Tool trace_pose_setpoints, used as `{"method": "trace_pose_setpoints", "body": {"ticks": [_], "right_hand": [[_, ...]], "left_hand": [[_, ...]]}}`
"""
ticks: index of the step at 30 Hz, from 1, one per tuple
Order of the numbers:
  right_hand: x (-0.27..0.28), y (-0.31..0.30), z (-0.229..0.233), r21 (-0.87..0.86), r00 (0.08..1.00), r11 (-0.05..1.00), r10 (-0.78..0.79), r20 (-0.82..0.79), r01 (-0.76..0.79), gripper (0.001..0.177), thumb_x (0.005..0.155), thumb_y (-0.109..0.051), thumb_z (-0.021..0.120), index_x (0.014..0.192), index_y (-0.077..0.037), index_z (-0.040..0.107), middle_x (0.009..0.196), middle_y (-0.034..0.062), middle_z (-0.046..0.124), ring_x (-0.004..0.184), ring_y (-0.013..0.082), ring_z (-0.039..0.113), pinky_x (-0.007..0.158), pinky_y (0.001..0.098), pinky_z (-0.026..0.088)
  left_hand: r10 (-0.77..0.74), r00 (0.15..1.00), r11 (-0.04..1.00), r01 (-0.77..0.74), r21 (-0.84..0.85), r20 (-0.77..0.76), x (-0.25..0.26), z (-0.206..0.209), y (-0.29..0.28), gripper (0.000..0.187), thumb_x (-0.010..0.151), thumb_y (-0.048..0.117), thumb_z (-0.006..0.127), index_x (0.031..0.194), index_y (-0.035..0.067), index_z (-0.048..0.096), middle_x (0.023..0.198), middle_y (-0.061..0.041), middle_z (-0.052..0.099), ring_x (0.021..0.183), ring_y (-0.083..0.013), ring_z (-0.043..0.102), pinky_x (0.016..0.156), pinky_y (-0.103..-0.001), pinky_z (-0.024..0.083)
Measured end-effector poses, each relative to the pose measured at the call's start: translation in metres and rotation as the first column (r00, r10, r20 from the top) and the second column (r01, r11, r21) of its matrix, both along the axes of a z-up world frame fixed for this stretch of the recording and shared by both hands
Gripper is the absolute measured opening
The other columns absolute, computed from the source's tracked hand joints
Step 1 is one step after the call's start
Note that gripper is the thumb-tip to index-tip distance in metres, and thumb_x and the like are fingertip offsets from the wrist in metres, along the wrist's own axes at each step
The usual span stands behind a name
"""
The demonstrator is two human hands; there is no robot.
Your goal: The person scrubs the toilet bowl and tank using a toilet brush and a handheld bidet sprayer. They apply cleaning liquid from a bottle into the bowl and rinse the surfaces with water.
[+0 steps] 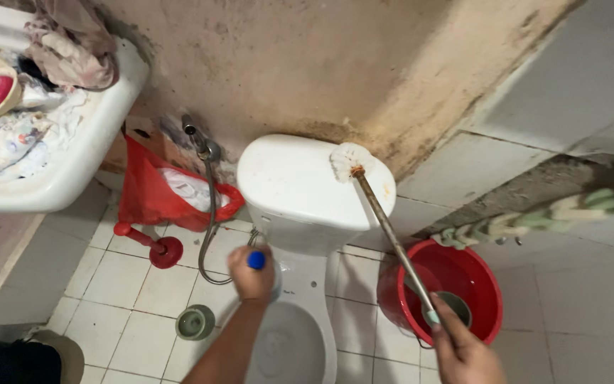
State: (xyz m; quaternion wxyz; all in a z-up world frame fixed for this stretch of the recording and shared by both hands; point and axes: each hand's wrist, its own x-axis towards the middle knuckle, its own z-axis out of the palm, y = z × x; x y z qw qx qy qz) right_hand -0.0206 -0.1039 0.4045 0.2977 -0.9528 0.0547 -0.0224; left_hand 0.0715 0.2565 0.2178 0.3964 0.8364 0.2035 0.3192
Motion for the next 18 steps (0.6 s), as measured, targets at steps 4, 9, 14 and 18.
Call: {"method": "trace_pose_setpoints", "body": {"ticks": [4, 9, 14, 18], "right_hand": [[-0.003, -0.022, -0.019, -0.187, 0.931, 0.974, -0.18, -0.318, 0.125, 0.051, 0.098, -0.028, 0.064, 0.145, -0.044, 0.055, 0.137, 0.0033, 0.071, 0.126, 0.0215, 0.071, 0.11, 0.0337, 0.058], [0.029, 0.027, -0.02, -0.322, 0.914, 0.946, -0.094, -0.394, -0.041, 0.054, 0.099, -0.026, 0.06, 0.148, -0.045, 0.05, 0.127, 0.006, 0.072, 0.117, 0.0231, 0.072, 0.103, 0.0366, 0.058], [0.039, 0.095, 0.002, -0.418, 0.907, 0.885, 0.01, -0.42, -0.203, 0.058, 0.099, -0.024, 0.056, 0.151, -0.046, 0.045, 0.118, 0.0088, 0.074, 0.107, 0.0246, 0.074, 0.097, 0.0395, 0.059], [0.044, 0.085, 0.043, -0.415, 0.923, 0.899, -0.037, -0.382, -0.136, 0.061, 0.099, -0.022, 0.052, 0.154, -0.047, 0.04, 0.11, 0.011, 0.075, 0.099, 0.0259, 0.075, 0.091, 0.0419, 0.059]], "left_hand": [[0.031, 0.997, 0.997, -0.036, -0.07, -0.074, 0.009, -0.077, -0.03, 0.025, 0.077, 0.024, 0.081, 0.071, 0.005, 0.066, 0.087, -0.012, 0.068, 0.093, -0.0384, 0.061, 0.087, -0.049, 0.048], [-0.124, 0.964, 0.942, 0.04, -0.333, -0.236, 0.02, -0.109, -0.039, 0.03, 0.081, 0.028, 0.08, 0.08, 0.001, 0.067, 0.105, -0.015, 0.065, 0.098, -0.0362, 0.063, 0.09, -0.045, 0.049], [-0.233, 0.903, 0.955, 0.142, -0.261, -0.36, 0.003, -0.102, -0.039, 0.04, 0.076, 0.038, 0.085, 0.096, 0.007, 0.07, 0.119, -0.017, 0.065, 0.108, -0.0378, 0.064, 0.097, -0.044, 0.052], [-0.179, 0.81, 0.942, -0.023, -0.335, -0.559, -0.01, -0.1, -0.049, 0.055, 0.076, 0.043, 0.085, 0.125, 0.023, 0.069, 0.147, -0.025, 0.041, 0.123, -0.0478, 0.052, 0.103, -0.05, 0.046]]}}
